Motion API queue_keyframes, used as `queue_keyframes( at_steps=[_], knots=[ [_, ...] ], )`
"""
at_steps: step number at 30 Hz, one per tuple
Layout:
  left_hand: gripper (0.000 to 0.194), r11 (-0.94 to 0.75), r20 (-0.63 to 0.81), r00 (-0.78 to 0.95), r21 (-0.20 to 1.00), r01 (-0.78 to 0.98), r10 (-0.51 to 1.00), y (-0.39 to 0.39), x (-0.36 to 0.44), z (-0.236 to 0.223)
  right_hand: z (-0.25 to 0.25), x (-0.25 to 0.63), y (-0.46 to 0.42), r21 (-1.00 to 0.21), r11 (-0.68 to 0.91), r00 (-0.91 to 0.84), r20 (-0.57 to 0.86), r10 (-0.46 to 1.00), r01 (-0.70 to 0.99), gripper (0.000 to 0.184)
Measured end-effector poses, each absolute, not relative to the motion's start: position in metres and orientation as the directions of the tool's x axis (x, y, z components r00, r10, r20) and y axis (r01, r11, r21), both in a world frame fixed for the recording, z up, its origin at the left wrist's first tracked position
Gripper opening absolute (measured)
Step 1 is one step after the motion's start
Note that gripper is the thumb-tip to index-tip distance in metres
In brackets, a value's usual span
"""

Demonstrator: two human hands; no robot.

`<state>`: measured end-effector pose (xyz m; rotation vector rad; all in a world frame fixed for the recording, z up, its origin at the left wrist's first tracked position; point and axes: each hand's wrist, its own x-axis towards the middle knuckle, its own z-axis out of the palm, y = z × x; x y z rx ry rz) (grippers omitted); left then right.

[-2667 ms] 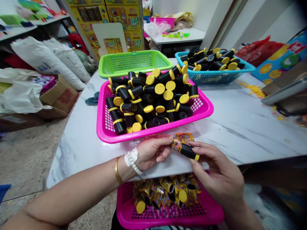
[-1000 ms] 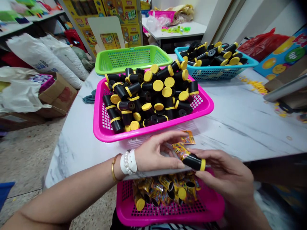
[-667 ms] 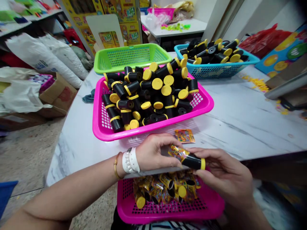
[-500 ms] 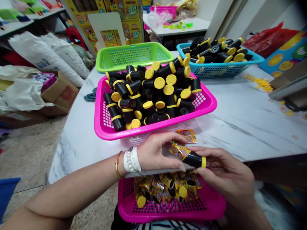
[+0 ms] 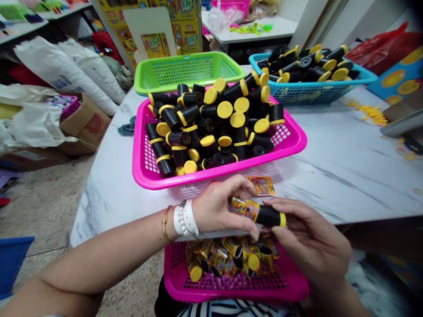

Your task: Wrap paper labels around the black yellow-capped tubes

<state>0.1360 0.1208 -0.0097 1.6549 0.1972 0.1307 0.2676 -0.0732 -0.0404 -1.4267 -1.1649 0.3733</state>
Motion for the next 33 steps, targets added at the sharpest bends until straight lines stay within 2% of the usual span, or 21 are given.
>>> queue_keyframes(
  at_steps=[2, 5, 8, 12, 13, 15, 18, 21, 23, 27, 30, 33],
  knots=[
    [0.053, -0.133, -0.003, 0.984, 0.991, 0.027, 0.18, 0.121, 0.136, -0.01, -0.041, 0.266, -0.07, -0.887, 0.21, 0.428, 0.392, 0.814, 0.412, 0.044],
    [0.046, -0.203, 0.025, 0.983, 0.979, 0.013, 0.182, 0.119, 0.136, -0.012, -0.041, 0.264, -0.066, -0.851, 0.212, 0.367, 0.414, 0.833, 0.48, 0.047],
    [0.053, -0.202, 0.024, 0.983, 0.979, 0.014, 0.184, 0.119, 0.136, -0.015, -0.04, 0.267, -0.063, -0.8, 0.19, 0.338, 0.439, 0.833, 0.569, 0.048],
    [0.075, -0.051, -0.018, 0.98, 0.998, 0.029, 0.197, 0.121, 0.139, -0.018, -0.042, 0.273, -0.064, -0.784, 0.15, 0.404, 0.462, 0.79, 0.603, 0.045],
    [0.073, 0.013, -0.06, 0.98, 0.998, 0.058, 0.188, 0.122, 0.139, -0.019, -0.043, 0.274, -0.065, -0.796, 0.131, 0.447, 0.458, 0.768, 0.59, 0.045],
    [0.057, 0.132, -0.145, 0.978, 0.983, 0.126, 0.152, 0.123, 0.141, -0.022, -0.046, 0.273, -0.065, -0.82, 0.106, 0.495, 0.436, 0.751, 0.562, 0.045],
    [0.037, 0.175, -0.176, 0.969, 0.974, 0.146, 0.172, 0.121, 0.142, -0.025, -0.052, 0.269, -0.062, -0.856, 0.115, 0.457, 0.378, 0.805, 0.505, 0.049],
    [0.041, 0.216, -0.19, 0.96, 0.966, 0.145, 0.208, 0.119, 0.142, -0.024, -0.059, 0.265, -0.058, -0.888, 0.133, 0.488, 0.361, 0.795, 0.441, 0.047],
    [0.051, 0.288, -0.259, 0.951, 0.936, 0.204, 0.167, 0.12, 0.142, -0.022, -0.062, 0.266, -0.055, -0.87, 0.154, 0.51, 0.409, 0.757, 0.468, 0.041],
    [0.059, 0.27, -0.389, 0.915, 0.897, 0.35, 0.109, 0.126, 0.143, -0.019, -0.063, 0.273, -0.053, -0.839, 0.218, 0.46, 0.47, 0.753, 0.499, 0.035],
    [0.05, 0.208, -0.312, 0.941, 0.937, 0.28, 0.135, 0.122, 0.142, -0.023, -0.058, 0.273, -0.055, -0.853, 0.218, 0.468, 0.454, 0.758, 0.474, 0.034],
    [0.036, -0.081, -0.042, 0.966, 0.995, 0.065, 0.255, 0.111, 0.139, -0.024, -0.05, 0.264, -0.053, -0.88, 0.192, 0.533, 0.423, 0.733, 0.434, 0.03]
  ],
)
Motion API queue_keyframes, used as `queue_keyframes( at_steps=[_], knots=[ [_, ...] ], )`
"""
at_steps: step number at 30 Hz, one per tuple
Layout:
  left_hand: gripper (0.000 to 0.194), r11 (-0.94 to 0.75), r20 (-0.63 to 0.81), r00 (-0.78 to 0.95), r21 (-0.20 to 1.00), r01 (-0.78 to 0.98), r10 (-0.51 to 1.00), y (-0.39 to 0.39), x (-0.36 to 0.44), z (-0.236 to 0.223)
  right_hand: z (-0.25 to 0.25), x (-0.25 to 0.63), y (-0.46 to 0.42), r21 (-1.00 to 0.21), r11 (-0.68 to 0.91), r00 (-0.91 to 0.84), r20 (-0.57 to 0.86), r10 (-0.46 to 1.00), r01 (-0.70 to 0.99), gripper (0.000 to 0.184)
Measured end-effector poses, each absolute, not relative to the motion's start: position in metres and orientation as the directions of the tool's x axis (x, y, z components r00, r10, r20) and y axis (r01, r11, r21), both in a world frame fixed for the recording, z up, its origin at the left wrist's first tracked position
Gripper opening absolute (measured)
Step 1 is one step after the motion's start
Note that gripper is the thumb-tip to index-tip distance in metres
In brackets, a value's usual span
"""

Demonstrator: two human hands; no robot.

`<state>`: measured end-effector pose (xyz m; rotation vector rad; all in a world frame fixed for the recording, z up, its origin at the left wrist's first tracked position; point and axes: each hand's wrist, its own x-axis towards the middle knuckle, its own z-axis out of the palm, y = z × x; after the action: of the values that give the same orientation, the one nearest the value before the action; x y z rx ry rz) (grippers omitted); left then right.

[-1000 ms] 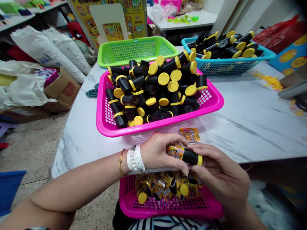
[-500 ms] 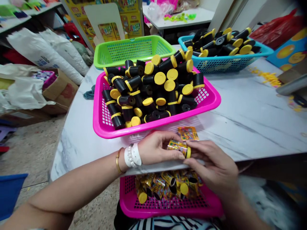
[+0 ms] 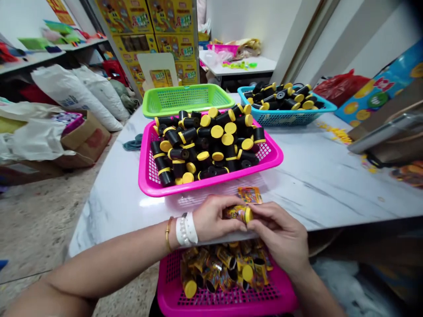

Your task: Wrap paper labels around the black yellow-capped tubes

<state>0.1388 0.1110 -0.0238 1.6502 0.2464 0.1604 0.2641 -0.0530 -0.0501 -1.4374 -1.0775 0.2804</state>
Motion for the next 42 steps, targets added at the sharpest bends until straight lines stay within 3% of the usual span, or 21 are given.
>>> queue_keyframes(
  at_steps=[2, 4, 7, 10, 13, 16, 19, 21, 24, 27, 30, 33, 35, 39, 42],
  knots=[
    [0.033, -0.276, 0.095, 0.952, 0.961, -0.011, 0.291, 0.107, 0.137, -0.021, -0.045, 0.257, -0.049, -0.906, 0.169, 0.574, 0.381, 0.725, 0.389, 0.028],
    [0.035, -0.306, 0.095, 0.949, 0.952, 0.001, 0.301, 0.109, 0.137, -0.018, -0.042, 0.254, -0.044, -0.933, 0.16, 0.608, 0.334, 0.72, 0.323, 0.026],
    [0.054, -0.03, -0.148, 0.97, 0.987, 0.157, 0.194, 0.12, 0.14, -0.015, -0.043, 0.256, -0.042, -0.949, 0.19, 0.623, 0.31, 0.718, 0.253, 0.022],
    [0.061, 0.227, -0.327, 0.945, 0.921, 0.316, 0.013, 0.128, 0.143, -0.02, -0.048, 0.26, -0.045, -0.939, 0.18, 0.594, 0.326, 0.736, 0.292, 0.024],
    [0.049, 0.23, -0.25, 0.96, 0.949, 0.217, 0.127, 0.122, 0.142, -0.025, -0.051, 0.257, -0.049, -0.953, 0.132, 0.605, 0.277, 0.746, 0.274, 0.025],
    [0.036, 0.124, -0.067, 0.967, 0.992, 0.037, 0.246, 0.113, 0.139, -0.023, -0.05, 0.25, -0.048, -0.99, 0.12, 0.704, 0.139, 0.696, 0.077, 0.023],
    [0.031, 0.08, 0.043, 0.972, 0.995, -0.063, 0.233, 0.112, 0.138, -0.017, -0.048, 0.249, -0.045, -0.988, 0.071, 0.688, -0.043, 0.724, -0.138, 0.027],
    [0.035, 0.139, 0.008, 0.982, 0.99, -0.035, 0.189, 0.115, 0.14, -0.015, -0.047, 0.253, -0.044, -0.979, 0.049, 0.626, -0.087, 0.775, -0.197, 0.034],
    [0.046, 0.26, -0.161, 0.981, 0.957, 0.128, 0.11, 0.119, 0.143, -0.017, -0.044, 0.264, -0.046, -0.989, 0.11, 0.574, 0.034, 0.818, -0.099, 0.043],
    [0.053, 0.319, -0.271, 0.956, 0.921, 0.225, 0.11, 0.12, 0.145, -0.021, -0.041, 0.27, -0.049, -0.972, 0.175, 0.507, 0.232, 0.83, 0.158, 0.03],
    [0.058, 0.412, -0.283, 0.959, 0.878, 0.246, 0.032, 0.119, 0.145, -0.022, -0.042, 0.269, -0.051, -0.917, 0.245, 0.487, 0.377, 0.788, 0.314, 0.02],
    [0.056, 0.491, -0.282, 0.957, 0.826, 0.276, -0.064, 0.12, 0.145, -0.023, -0.045, 0.266, -0.05, -0.913, 0.295, 0.531, 0.405, 0.744, 0.282, 0.021],
    [0.053, 0.502, -0.305, 0.951, 0.816, 0.285, -0.045, 0.119, 0.145, -0.023, -0.045, 0.266, -0.05, -0.922, 0.264, 0.51, 0.379, 0.772, 0.285, 0.025],
    [0.052, 0.534, -0.312, 0.948, 0.793, 0.293, -0.058, 0.118, 0.144, -0.021, -0.041, 0.27, -0.049, -0.826, 0.271, 0.389, 0.489, 0.78, 0.495, 0.028],
    [0.051, 0.537, -0.339, 0.937, 0.776, 0.331, -0.088, 0.116, 0.143, -0.019, -0.038, 0.273, -0.05, -0.77, 0.308, 0.363, 0.561, 0.744, 0.559, 0.029]
  ],
)
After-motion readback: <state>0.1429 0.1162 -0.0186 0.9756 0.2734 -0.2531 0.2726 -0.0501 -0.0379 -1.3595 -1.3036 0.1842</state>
